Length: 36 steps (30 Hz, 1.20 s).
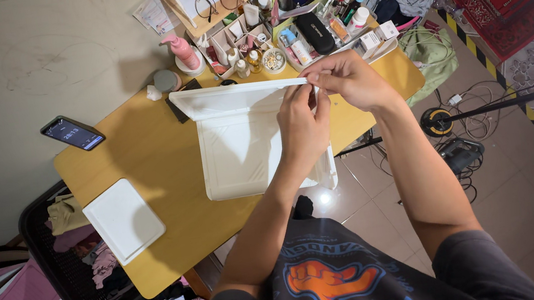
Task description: The person disassembles a white plastic storage unit on a yellow table. They remove the lid, take out three internal trays, and peel off protective plastic film from the unit's interior surfaces.
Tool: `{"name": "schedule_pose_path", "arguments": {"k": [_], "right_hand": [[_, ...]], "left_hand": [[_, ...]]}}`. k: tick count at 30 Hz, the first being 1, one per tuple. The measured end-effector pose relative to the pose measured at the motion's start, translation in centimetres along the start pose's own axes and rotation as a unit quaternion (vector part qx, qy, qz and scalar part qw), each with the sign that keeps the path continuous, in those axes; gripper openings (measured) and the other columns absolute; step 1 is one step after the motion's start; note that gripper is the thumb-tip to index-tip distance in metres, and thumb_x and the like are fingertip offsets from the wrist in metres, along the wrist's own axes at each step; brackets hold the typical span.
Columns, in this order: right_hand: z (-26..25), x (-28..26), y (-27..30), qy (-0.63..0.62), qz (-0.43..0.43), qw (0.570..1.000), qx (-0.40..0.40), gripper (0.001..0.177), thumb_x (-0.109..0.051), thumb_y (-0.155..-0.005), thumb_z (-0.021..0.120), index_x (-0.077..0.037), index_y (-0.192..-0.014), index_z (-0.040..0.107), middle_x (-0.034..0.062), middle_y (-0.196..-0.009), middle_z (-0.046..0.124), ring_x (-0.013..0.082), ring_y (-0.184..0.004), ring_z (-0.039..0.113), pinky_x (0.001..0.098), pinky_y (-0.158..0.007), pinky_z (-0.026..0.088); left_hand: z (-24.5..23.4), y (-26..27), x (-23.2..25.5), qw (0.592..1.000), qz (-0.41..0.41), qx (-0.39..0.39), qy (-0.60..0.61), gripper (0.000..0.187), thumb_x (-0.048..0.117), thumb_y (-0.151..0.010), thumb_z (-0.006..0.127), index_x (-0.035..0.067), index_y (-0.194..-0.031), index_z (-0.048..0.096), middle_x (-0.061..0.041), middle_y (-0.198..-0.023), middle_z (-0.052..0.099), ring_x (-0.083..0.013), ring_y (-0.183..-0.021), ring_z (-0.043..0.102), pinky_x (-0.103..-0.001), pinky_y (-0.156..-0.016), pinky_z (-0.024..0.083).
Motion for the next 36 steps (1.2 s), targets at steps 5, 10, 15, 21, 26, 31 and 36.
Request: {"name": "schedule_pose_path", "arguments": {"k": [5, 10, 15, 21, 26, 31, 36], "right_hand": [[0.2, 0.1, 0.2, -0.021, 0.022, 0.999, 0.025, 0.02, -0.013, -0.1, 0.067, 0.002, -0.112, 0.074, 0.0007, -0.089, 0.071, 0.004, -0.074, 0.06, 0.0222, -0.065, 0.05], [0.5, -1.2, 1.7, 0.065, -0.052, 0.99, 0.118, 0.026, -0.017, -0.103, 0.067, 0.005, -0.116, 0.074, 0.0061, -0.1, 0.074, 0.0084, -0.087, 0.062, 0.025, -0.076, 0.05], [1.4, -3.5, 5.8, 0.152, -0.051, 0.966, 0.205, 0.03, -0.022, -0.103, 0.067, 0.005, -0.114, 0.072, 0.01, -0.103, 0.077, 0.0117, -0.097, 0.071, 0.0279, -0.082, 0.057], [4.9, -7.3, 10.1, 0.324, -0.001, 0.92, 0.22, 0.034, -0.025, -0.09, 0.077, 0.005, -0.106, 0.074, 0.0152, -0.091, 0.077, 0.0206, -0.082, 0.075, 0.0331, -0.08, 0.061], [7.0, -8.6, 9.9, 0.348, -0.026, 0.918, 0.191, 0.034, -0.019, -0.082, 0.078, 0.006, -0.104, 0.072, 0.0177, -0.089, 0.076, 0.0264, -0.077, 0.077, 0.0346, -0.073, 0.06], [6.8, -8.0, 9.7, 0.374, 0.023, 0.91, 0.179, 0.017, -0.011, -0.084, 0.07, 0.006, -0.088, 0.069, 0.0203, -0.078, 0.073, 0.0319, -0.076, 0.076, 0.0377, -0.071, 0.059], [6.2, -8.1, 9.2, 0.401, 0.012, 0.9, 0.172, 0.013, -0.008, -0.083, 0.069, 0.005, -0.087, 0.069, 0.0211, -0.077, 0.072, 0.0355, -0.073, 0.073, 0.0417, -0.071, 0.057]], "left_hand": [[-0.2, -0.1, -0.1, 1.0, 0.004, -0.006, 0.013, 0.018, 0.01, -0.094, 0.066, -0.006, -0.102, 0.066, -0.016, -0.092, 0.065, -0.029, -0.077, 0.066, -0.04, -0.071, 0.054], [-1.3, -0.3, 0.8, 0.997, 0.049, -0.037, -0.046, 0.021, 0.015, -0.095, 0.073, -0.005, -0.097, 0.066, -0.018, -0.088, 0.066, -0.0326, -0.081, 0.065, -0.043, -0.073, 0.052], [-4.1, 0.0, 1.6, 0.991, 0.073, -0.084, -0.08, 0.016, 0.015, -0.097, 0.07, 0.0, -0.1, 0.068, -0.014, -0.089, 0.068, -0.0286, -0.076, 0.067, -0.04, -0.07, 0.054], [-6.8, -1.8, 4.4, 0.915, 0.321, -0.058, -0.236, 0.022, 0.013, -0.092, 0.073, 0.003, -0.11, 0.068, -0.01, -0.105, 0.066, -0.0299, -0.101, 0.064, -0.042, -0.089, 0.052], [-6.8, -3.8, 3.6, 0.868, 0.347, -0.098, -0.34, 0.019, 0.013, -0.083, 0.071, 0.006, -0.1, 0.071, -0.006, -0.1, 0.068, -0.0265, -0.095, 0.067, -0.043, -0.082, 0.052], [-6.5, -4.4, 1.2, 0.901, 0.27, -0.166, -0.295, 0.003, 0.007, -0.086, 0.069, 0.008, -0.089, 0.068, -0.005, -0.084, 0.066, -0.0267, -0.081, 0.069, -0.041, -0.069, 0.053], [-5.8, -4.4, 0.2, 0.897, 0.271, -0.152, -0.314, 0.003, 0.006, -0.084, 0.069, 0.008, -0.086, 0.067, -0.005, -0.082, 0.066, -0.027, -0.077, 0.069, -0.04, -0.068, 0.053]]}}
Point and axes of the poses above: each hand's wrist, its own y-axis away from the middle knuckle, its own z-axis out of the palm, x = y × z, the point moved 6 cm from there along -y, towards the middle knuckle
